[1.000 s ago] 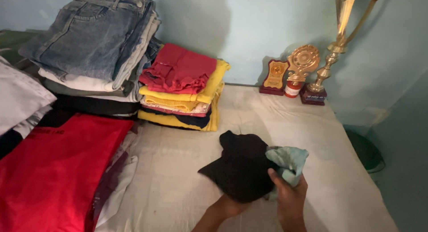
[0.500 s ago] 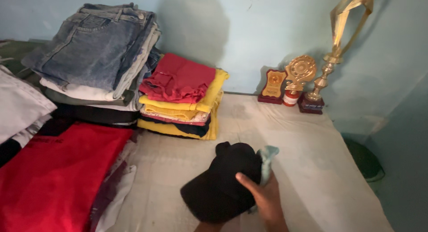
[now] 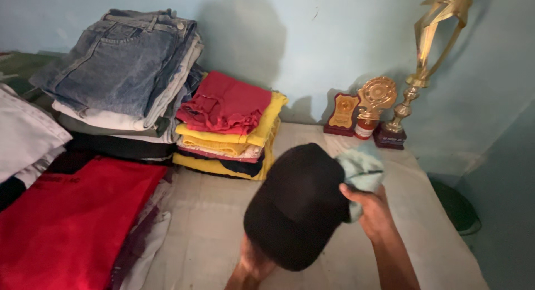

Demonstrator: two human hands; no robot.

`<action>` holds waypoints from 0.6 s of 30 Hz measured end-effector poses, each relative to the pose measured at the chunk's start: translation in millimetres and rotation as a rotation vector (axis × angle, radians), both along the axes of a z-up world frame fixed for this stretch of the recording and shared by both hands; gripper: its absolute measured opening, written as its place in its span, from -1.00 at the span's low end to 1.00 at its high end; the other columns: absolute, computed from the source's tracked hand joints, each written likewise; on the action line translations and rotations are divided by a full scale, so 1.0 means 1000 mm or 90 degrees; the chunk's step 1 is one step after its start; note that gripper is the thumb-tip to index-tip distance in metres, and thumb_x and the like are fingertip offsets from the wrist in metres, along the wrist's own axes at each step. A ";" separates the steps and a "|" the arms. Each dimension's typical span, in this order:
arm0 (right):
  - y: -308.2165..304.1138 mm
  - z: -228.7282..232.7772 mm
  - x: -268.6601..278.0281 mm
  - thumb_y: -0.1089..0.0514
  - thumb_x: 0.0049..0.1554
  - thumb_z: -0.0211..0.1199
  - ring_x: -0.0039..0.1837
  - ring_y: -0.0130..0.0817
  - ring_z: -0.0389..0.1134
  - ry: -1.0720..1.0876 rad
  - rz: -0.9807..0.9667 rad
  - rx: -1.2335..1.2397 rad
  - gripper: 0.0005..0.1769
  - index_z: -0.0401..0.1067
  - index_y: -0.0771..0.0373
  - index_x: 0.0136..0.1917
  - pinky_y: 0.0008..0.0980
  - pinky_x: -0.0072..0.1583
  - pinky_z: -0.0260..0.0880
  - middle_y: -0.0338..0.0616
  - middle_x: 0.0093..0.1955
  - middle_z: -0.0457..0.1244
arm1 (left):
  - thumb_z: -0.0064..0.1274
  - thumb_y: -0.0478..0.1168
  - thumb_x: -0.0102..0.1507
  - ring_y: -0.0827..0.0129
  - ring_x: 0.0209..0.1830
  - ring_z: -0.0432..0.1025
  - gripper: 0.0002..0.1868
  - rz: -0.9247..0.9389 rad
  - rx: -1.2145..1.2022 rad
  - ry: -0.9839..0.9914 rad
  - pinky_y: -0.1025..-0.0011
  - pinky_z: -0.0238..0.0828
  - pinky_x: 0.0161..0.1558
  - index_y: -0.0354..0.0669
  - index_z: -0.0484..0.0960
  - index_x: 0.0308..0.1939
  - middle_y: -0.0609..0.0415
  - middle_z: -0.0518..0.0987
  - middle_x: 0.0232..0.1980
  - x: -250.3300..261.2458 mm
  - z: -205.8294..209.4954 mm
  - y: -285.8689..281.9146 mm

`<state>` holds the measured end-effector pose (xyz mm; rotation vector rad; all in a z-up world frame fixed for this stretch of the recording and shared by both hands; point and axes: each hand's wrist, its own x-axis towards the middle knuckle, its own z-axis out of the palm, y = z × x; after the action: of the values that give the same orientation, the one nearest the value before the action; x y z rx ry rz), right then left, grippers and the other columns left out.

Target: The person cleans a black cap by wiping its surface with a cloth.

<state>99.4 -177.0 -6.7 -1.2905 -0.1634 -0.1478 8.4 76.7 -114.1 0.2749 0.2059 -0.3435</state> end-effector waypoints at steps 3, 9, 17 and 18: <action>-0.001 -0.007 0.020 0.39 -0.03 0.41 0.06 -0.38 0.38 -0.007 0.067 -0.067 -0.56 0.46 0.31 0.14 -0.36 0.13 0.35 -0.23 0.01 0.35 | -0.35 0.67 0.11 -0.19 0.42 0.27 0.14 0.024 -0.003 0.000 -0.14 0.18 0.36 -0.10 0.25 0.48 -0.22 0.32 0.49 -0.009 0.028 0.007; 0.026 0.001 0.018 0.36 0.09 0.18 0.15 -0.17 0.34 -0.214 -0.129 -0.397 -0.51 0.52 0.32 0.31 -0.24 0.26 0.30 0.06 0.13 0.36 | -0.09 0.33 0.28 -0.05 0.49 0.32 -0.10 -0.089 0.119 -0.133 -0.01 0.23 0.47 -0.21 0.26 0.52 -0.19 0.39 0.52 0.000 0.030 0.013; 0.107 -0.001 -0.108 0.41 -0.26 0.13 0.60 0.13 0.06 -0.538 -0.083 -0.664 -0.21 0.43 0.22 0.30 0.09 0.53 -0.02 0.00 0.42 0.24 | -0.17 0.38 0.27 0.00 0.33 0.41 -0.15 -0.066 0.011 -0.147 0.02 0.32 0.34 -0.17 0.39 0.41 -0.15 0.48 0.37 0.002 0.014 0.011; 0.115 -0.006 -0.115 0.38 -0.27 0.17 0.63 0.11 0.01 -0.549 0.009 -0.703 -0.22 0.43 0.18 0.29 0.09 0.55 -0.06 -0.06 0.41 0.24 | -0.21 0.40 0.27 0.01 0.30 0.42 -0.16 -0.065 0.012 -0.157 0.02 0.34 0.31 -0.16 0.41 0.38 -0.15 0.49 0.33 0.006 0.007 0.012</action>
<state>-15.8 -62.4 -12.8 -2.2448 -1.1088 -0.6654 14.1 89.2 -107.2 0.3445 -0.0484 -0.4046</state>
